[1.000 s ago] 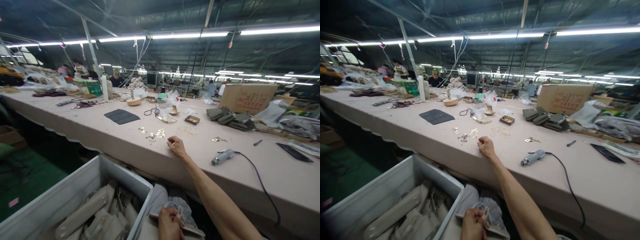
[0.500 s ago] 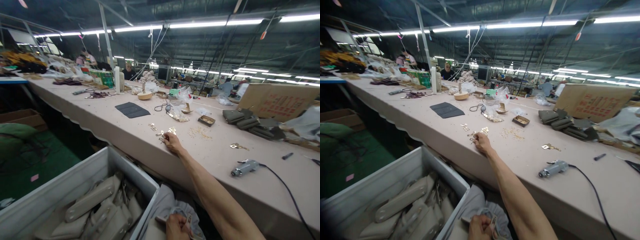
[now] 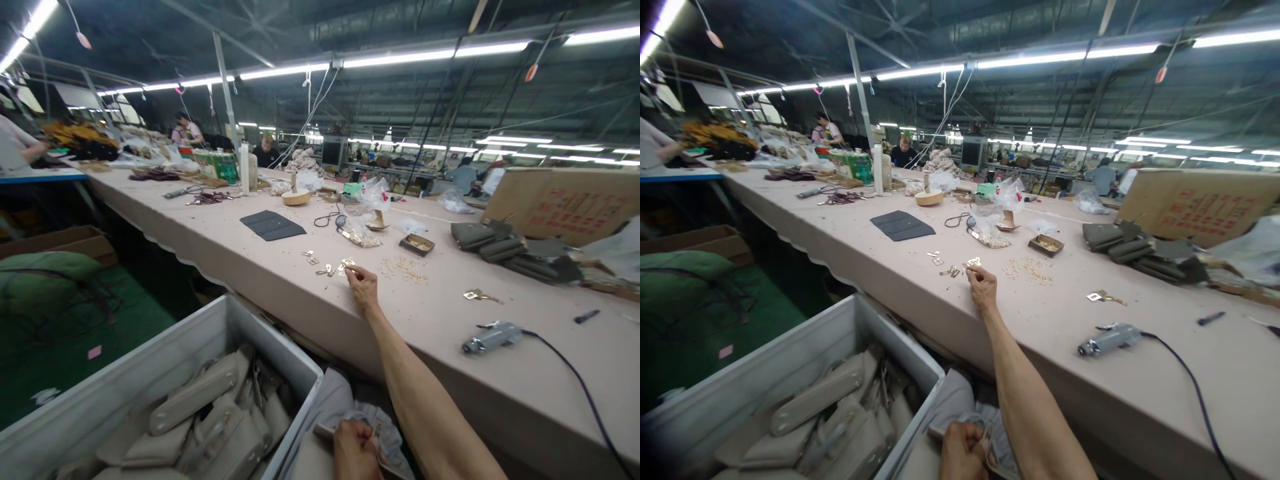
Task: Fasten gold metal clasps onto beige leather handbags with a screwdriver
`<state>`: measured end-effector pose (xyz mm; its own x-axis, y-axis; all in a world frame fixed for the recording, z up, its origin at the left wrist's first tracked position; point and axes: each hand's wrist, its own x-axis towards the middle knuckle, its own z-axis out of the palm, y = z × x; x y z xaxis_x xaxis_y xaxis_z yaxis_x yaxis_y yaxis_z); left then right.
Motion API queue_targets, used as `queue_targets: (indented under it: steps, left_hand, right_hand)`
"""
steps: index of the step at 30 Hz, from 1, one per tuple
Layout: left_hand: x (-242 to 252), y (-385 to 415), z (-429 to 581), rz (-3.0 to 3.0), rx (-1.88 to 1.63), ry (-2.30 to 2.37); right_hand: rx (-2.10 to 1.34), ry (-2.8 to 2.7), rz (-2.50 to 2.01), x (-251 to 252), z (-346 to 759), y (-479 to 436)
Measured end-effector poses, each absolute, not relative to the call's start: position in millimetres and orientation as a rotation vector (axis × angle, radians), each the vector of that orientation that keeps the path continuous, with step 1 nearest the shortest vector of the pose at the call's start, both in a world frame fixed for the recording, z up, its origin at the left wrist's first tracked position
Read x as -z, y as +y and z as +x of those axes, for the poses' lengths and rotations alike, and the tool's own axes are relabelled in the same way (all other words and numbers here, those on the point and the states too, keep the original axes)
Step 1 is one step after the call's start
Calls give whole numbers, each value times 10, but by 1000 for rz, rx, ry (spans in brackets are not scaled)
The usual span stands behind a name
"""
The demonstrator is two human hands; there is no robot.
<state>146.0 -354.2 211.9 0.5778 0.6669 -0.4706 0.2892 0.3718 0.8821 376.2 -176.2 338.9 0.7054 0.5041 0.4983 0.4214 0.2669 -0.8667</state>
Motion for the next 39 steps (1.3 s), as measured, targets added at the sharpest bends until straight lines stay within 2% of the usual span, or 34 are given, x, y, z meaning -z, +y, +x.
queue_targets:
  steps: [7,11,17,22,39]
  left_hand:
    - [-2262,-3564,1368,1328,-265,852]
    - [-2320,-3504,1324,1346,-259,828]
    - [-2154,-3523,1358,1294,-232,779]
    - [-2069,-3544,1334,1257,-268,701]
    - [-2072,-3583,1321,1223,-222,635]
  right_hand:
    - [-194,-770,-1120,-3383,3038,-2873]
    - [-239,-649,-1108,-3062,2676,-3713]
    - [-290,-459,-1389,-2427,2483,-4459]
    - [-361,-493,-1545,-2246,2406,-4610]
    - [-391,-605,-1524,-2101,2356,-4613]
